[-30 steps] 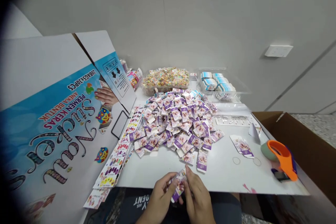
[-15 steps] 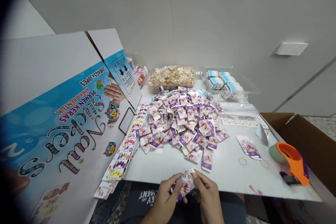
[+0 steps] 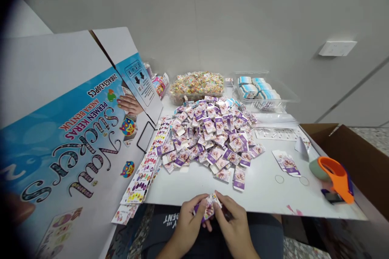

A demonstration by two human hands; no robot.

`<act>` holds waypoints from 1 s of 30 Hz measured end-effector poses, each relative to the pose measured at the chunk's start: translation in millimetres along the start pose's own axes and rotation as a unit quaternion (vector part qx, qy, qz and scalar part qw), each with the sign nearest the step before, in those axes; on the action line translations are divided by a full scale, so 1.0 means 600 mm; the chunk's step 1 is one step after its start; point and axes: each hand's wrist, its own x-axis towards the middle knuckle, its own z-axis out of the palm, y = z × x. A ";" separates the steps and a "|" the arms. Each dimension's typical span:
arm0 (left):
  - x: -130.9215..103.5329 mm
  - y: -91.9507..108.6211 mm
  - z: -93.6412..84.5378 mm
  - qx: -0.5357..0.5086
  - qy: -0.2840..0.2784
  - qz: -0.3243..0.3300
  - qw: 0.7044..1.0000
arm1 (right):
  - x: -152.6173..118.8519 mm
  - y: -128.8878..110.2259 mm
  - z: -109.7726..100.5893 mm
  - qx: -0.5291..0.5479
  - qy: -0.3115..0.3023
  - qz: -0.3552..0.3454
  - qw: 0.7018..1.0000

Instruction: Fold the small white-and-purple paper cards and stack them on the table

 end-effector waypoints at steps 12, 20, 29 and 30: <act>0.032 -0.034 -0.006 -0.054 0.139 0.082 0.985 | 0.111 -0.074 -0.039 0.297 -0.013 0.028 0.954; 0.034 -0.050 -0.009 0.040 0.086 0.095 0.991 | 0.178 0.077 -0.244 -0.390 0.316 -0.044 0.864; 0.036 -0.042 -0.005 0.072 0.083 0.074 0.991 | 0.208 0.127 -0.361 -0.538 0.251 0.087 0.800; 0.036 -0.041 -0.004 0.078 0.084 0.075 0.991 | 0.211 0.127 -0.364 -0.533 0.255 0.092 0.801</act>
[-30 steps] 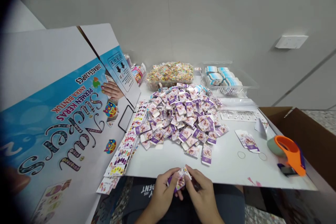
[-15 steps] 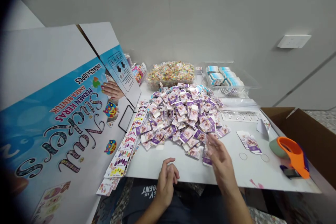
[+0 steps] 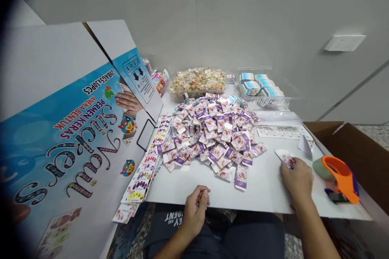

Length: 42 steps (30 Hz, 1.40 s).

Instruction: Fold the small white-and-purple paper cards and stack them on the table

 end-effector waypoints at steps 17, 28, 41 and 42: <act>0.006 0.022 -0.005 -0.057 -0.107 -0.026 0.992 | -0.267 -0.204 -0.057 0.276 0.038 -0.269 0.922; -0.027 0.074 0.002 -0.292 -0.199 0.036 0.935 | -0.387 -0.220 -0.066 0.409 -0.057 -0.377 0.829; -0.032 0.026 0.018 -0.358 -0.332 -0.166 0.857 | -0.324 -0.231 -0.149 0.443 -0.300 -0.355 0.767; -0.033 0.021 0.019 -0.371 -0.370 -0.178 0.833 | -0.319 -0.233 -0.154 0.437 -0.330 -0.353 0.758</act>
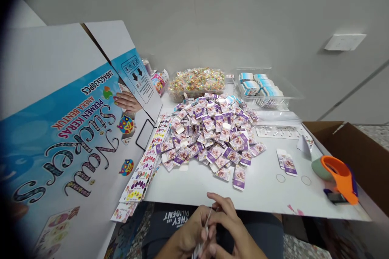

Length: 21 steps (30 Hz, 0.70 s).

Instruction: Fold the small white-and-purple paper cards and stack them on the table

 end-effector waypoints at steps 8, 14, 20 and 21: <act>-0.004 -0.051 -0.017 0.018 0.060 -0.011 0.998 | 0.029 -0.001 -0.010 0.086 -0.128 0.085 0.984; -0.030 0.027 0.014 0.276 0.200 0.003 0.940 | 0.035 0.005 -0.008 -0.011 -0.060 0.021 0.998; -0.024 0.025 0.008 0.247 0.259 -0.005 0.934 | 0.022 0.035 0.024 -0.131 0.033 -0.047 0.990; -0.019 0.014 0.006 0.200 0.283 0.006 0.938 | 0.019 0.042 0.034 -0.106 0.076 -0.055 0.990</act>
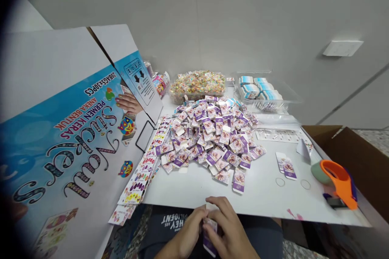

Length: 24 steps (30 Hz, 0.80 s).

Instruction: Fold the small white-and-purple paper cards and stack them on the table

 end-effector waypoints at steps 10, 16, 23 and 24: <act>0.004 0.022 0.018 -0.243 -0.020 -0.004 0.970 | -0.029 0.006 0.058 0.002 0.192 -0.037 0.981; 0.003 0.053 -0.012 -0.129 -0.067 0.042 0.989 | -0.022 0.012 0.037 -0.009 0.075 -0.026 0.997; -0.009 0.041 -0.025 -0.009 -0.131 -0.008 0.991 | -0.011 -0.001 0.012 0.097 0.031 0.103 0.989; -0.009 0.039 -0.022 -0.004 -0.143 -0.017 0.990 | -0.012 0.000 0.015 0.106 0.058 0.125 0.985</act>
